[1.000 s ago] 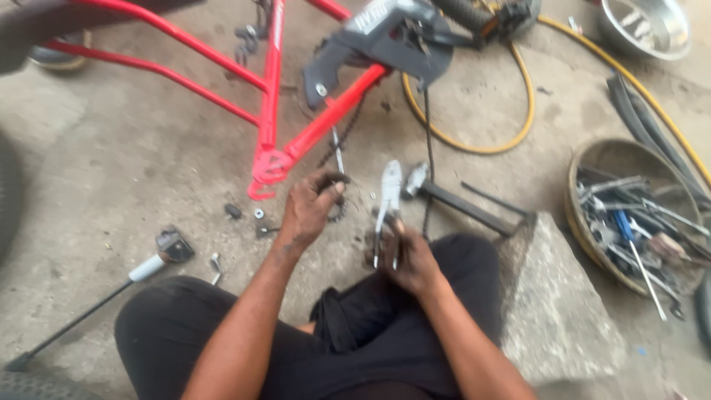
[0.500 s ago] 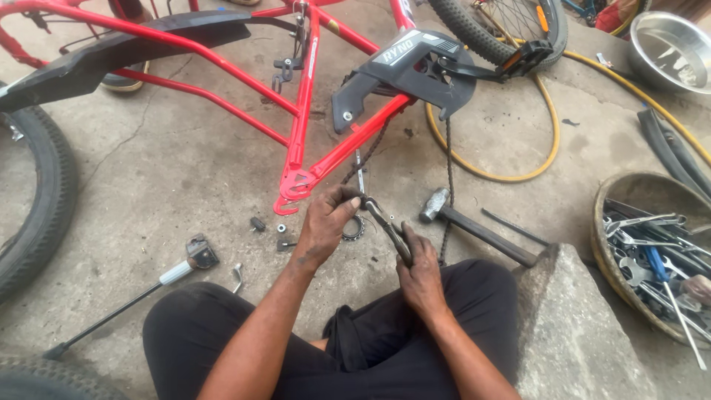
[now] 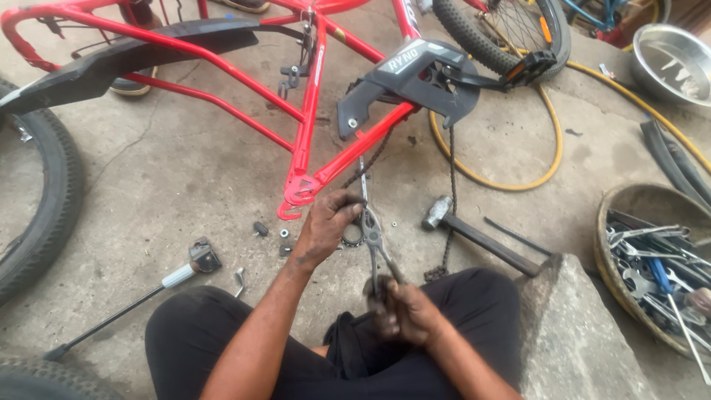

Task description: The person sits on the ground beside an upside-down red bicycle and repairs its chain and drivetrain. They pick a sprocket and bolts from a bowl of tools, hold parts with pliers, tap a component with a hammer, and work the chain links near the frame's rear dropout.

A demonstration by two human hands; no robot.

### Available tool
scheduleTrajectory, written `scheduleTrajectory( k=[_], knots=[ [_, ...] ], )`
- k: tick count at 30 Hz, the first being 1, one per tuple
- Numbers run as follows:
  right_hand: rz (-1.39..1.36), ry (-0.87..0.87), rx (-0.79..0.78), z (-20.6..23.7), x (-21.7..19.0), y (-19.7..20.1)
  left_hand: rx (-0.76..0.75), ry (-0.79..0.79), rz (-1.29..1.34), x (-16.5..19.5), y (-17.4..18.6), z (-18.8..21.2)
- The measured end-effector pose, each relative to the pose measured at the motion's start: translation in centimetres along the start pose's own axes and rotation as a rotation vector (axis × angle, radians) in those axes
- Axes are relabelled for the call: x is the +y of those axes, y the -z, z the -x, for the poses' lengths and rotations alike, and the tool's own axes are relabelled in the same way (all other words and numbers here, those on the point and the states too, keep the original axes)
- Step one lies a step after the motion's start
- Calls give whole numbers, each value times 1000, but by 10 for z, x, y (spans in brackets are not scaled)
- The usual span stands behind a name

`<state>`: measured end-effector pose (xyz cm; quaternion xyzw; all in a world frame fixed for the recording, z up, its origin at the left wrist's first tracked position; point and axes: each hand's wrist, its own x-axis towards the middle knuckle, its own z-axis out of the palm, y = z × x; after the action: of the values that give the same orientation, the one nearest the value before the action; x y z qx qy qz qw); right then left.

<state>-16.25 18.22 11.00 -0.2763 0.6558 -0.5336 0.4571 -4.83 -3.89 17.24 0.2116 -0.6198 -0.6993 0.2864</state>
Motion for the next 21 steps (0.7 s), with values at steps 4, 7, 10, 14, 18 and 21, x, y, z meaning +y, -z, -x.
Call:
scheduleTrajectory(
  k=[4,7,10,14,18,21],
  knots=[
    [-852,-270,-361,0,-10,7,80,68,-120,-4,4,-2],
    [-1221,-129,-300,-17,-36,23,172,59,-159,-6,-7,-5],
    [-1249,-137,-300,-15,-46,15,184,71,-50,-5,-15,-10],
    [-1079,-411,-540,27,-23,-22,112,37,-54,-4,-9,-8],
    [-1027,-449,-533,31,-10,-24,92,-3,-173,-2,2,-3],
    [-1017,-356,-507,13,-26,-1,113,64,-140,-1,5,-6]
  ],
)
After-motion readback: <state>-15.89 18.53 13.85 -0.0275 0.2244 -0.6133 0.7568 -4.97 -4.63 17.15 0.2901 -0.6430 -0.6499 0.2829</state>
